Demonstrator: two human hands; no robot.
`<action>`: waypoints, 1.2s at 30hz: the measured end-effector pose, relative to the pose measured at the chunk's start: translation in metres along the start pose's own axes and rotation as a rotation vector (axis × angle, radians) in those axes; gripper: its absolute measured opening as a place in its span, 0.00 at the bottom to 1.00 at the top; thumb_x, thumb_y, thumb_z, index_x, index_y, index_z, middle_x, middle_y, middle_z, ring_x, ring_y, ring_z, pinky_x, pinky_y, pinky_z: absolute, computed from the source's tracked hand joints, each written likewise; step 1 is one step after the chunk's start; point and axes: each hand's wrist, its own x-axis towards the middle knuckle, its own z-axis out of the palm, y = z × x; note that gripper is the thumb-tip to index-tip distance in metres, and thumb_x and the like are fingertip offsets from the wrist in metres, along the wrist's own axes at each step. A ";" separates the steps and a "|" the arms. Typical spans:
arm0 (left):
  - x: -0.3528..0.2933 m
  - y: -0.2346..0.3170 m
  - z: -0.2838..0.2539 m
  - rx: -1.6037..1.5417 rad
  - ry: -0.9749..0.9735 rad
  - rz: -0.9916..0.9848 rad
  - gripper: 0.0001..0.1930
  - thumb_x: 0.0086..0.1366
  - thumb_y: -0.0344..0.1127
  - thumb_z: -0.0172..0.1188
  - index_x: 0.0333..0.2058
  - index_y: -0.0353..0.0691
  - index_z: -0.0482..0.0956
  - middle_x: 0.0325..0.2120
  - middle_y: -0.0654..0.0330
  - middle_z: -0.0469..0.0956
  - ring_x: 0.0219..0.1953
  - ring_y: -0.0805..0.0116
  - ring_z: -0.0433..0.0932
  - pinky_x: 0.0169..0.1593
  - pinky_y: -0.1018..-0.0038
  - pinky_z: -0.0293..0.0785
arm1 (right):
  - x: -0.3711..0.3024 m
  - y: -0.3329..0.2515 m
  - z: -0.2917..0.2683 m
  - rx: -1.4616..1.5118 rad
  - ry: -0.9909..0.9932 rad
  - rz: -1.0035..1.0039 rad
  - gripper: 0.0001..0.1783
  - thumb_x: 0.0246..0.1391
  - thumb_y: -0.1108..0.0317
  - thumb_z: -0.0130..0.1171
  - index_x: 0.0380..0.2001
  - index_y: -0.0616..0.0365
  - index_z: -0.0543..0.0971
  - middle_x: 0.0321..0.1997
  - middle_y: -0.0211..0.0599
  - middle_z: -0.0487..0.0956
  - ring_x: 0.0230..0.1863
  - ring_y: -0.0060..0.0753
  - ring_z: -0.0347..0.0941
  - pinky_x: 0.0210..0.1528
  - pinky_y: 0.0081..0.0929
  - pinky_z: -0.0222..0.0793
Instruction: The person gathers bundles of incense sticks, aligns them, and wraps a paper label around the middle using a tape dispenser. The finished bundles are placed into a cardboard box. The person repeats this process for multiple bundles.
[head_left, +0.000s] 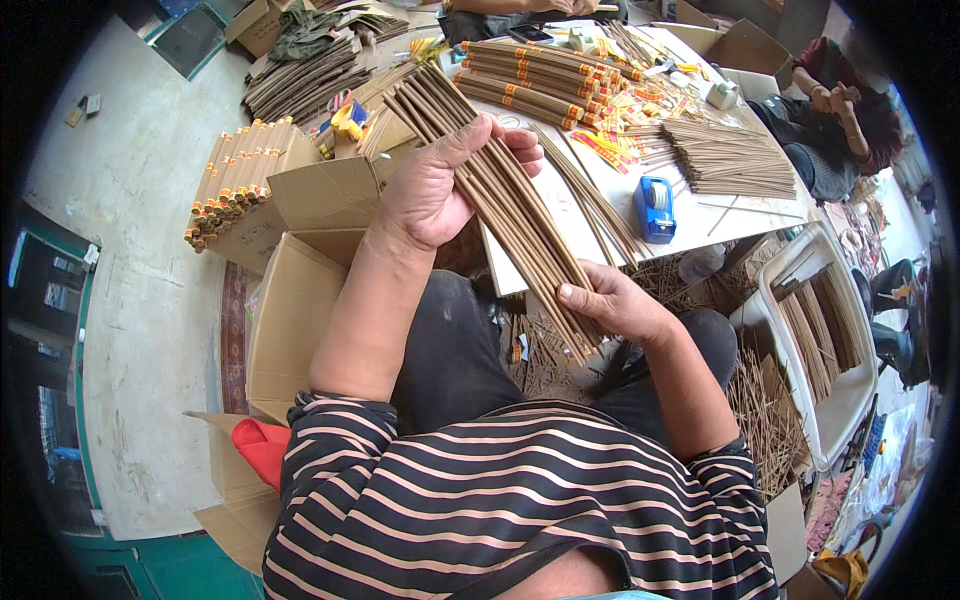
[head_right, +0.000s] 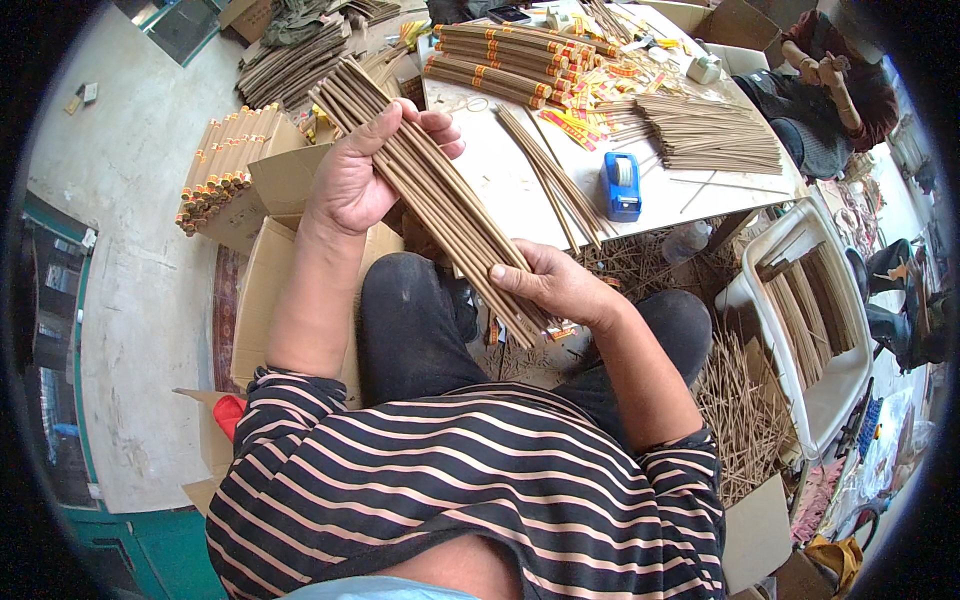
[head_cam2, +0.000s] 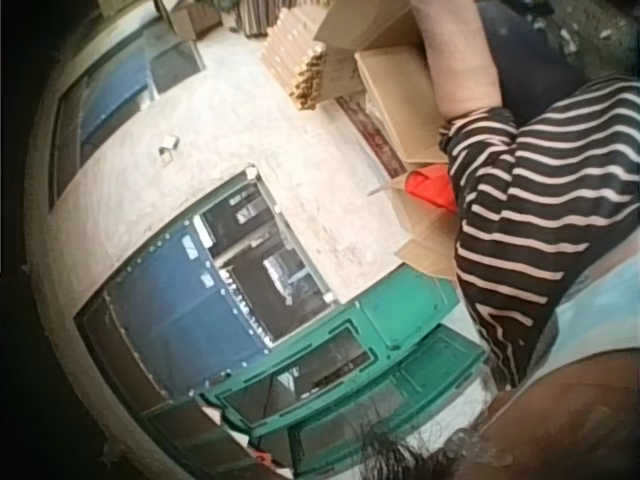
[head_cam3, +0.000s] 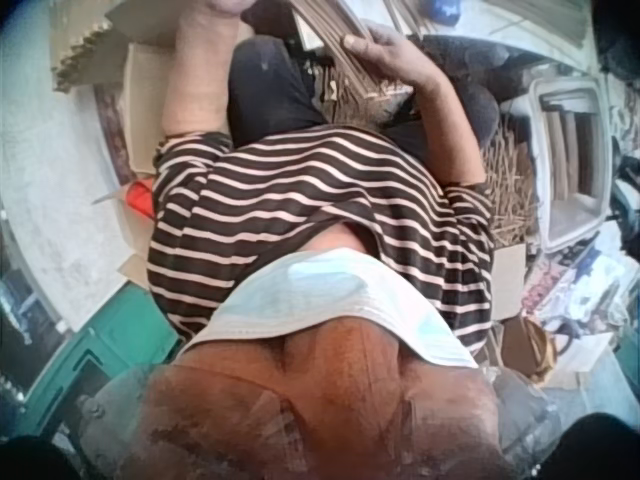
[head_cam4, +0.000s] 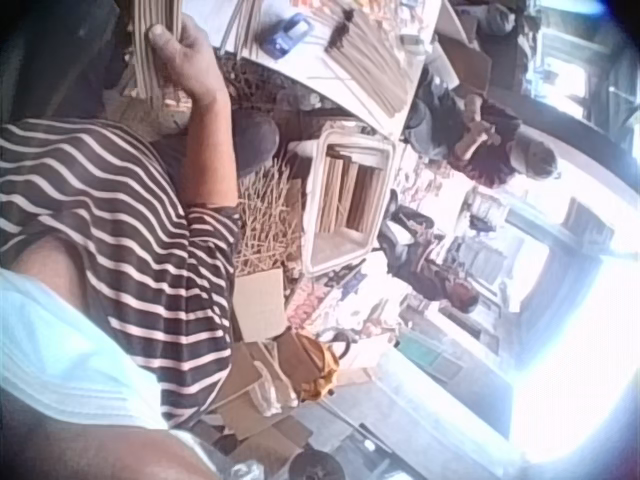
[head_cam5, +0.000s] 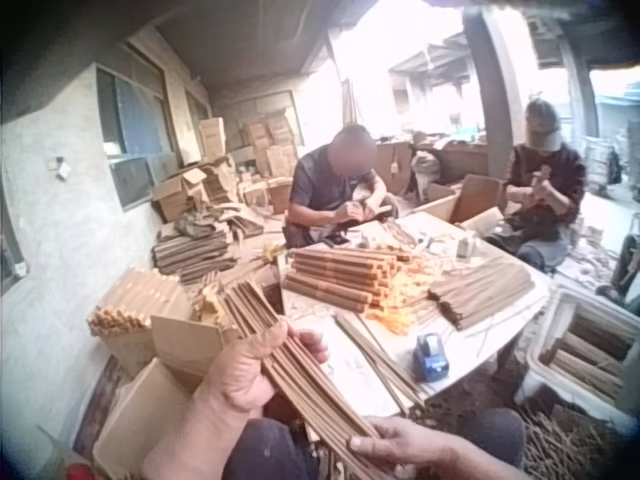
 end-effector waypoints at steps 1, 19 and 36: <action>0.000 0.000 0.001 0.012 0.008 0.010 0.11 0.61 0.37 0.55 0.36 0.35 0.76 0.38 0.49 0.76 0.45 0.53 0.74 0.53 0.56 0.69 | 0.002 0.002 -0.002 -0.046 0.057 -0.017 0.20 0.55 0.58 0.56 0.45 0.62 0.70 0.36 0.27 0.73 0.37 0.18 0.67 0.42 0.18 0.65; -0.002 -0.014 0.010 0.173 0.335 0.093 0.18 0.63 0.37 0.53 0.42 0.24 0.70 0.41 0.48 0.75 0.45 0.60 0.74 0.53 0.65 0.70 | 0.022 -0.039 0.024 -1.444 0.493 -0.814 0.06 0.39 0.72 0.59 0.25 0.51 0.77 0.33 0.34 0.70 0.40 0.41 0.66 0.44 0.35 0.62; -0.006 -0.008 -0.004 -0.014 0.143 0.082 0.10 0.62 0.36 0.53 0.35 0.33 0.74 0.38 0.47 0.75 0.44 0.53 0.74 0.51 0.56 0.71 | 0.015 -0.034 0.010 -0.720 0.539 -0.419 0.11 0.53 0.65 0.57 0.30 0.64 0.77 0.24 0.27 0.73 0.29 0.15 0.65 0.32 0.17 0.65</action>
